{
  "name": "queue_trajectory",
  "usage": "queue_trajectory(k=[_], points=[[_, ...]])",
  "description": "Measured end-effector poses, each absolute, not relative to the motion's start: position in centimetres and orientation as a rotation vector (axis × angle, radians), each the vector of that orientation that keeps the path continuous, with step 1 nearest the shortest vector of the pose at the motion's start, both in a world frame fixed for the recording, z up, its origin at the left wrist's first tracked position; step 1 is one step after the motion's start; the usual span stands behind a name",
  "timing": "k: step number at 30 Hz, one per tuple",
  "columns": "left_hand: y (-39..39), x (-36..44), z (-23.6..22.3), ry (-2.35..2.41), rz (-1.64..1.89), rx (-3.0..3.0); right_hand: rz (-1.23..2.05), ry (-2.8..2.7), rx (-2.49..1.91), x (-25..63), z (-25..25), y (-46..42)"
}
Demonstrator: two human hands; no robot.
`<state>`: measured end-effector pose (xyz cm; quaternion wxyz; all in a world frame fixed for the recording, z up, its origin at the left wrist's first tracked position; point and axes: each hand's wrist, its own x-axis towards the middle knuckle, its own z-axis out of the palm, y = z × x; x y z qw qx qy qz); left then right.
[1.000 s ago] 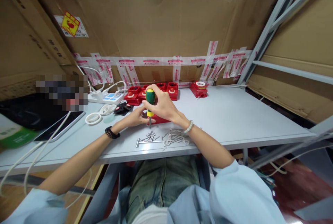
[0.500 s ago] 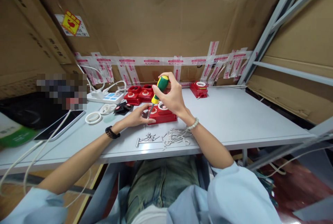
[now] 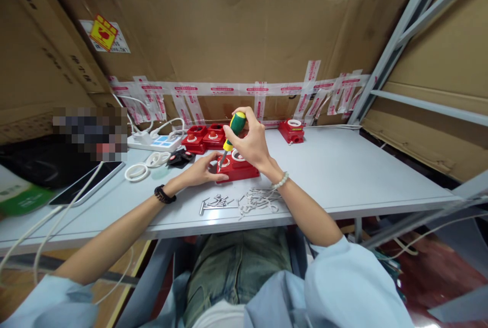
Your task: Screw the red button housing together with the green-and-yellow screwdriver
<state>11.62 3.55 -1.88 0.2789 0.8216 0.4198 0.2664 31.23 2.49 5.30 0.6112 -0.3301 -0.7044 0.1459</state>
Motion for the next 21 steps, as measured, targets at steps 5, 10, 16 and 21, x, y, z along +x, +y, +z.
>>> queue_trajectory(k=[5, 10, 16, 21], points=[[3.5, 11.7, -1.9, 1.128, 0.733, 2.24, 0.322, -1.662, -0.756, 30.7, 5.3, 2.3], [3.6, 11.7, -1.9, 1.122, 0.727, 2.243, 0.309, -1.72, -0.74, 30.3, 5.5, 2.1], [3.9, 11.6, -2.3, 1.148, 0.733, 2.303, 0.184, -1.851, -0.756, 29.3, 5.9, 1.8], [4.0, 11.6, -2.4, 1.127, 0.739, 2.302, -0.05, -1.954, -0.855, 27.6, 5.9, 2.1]])
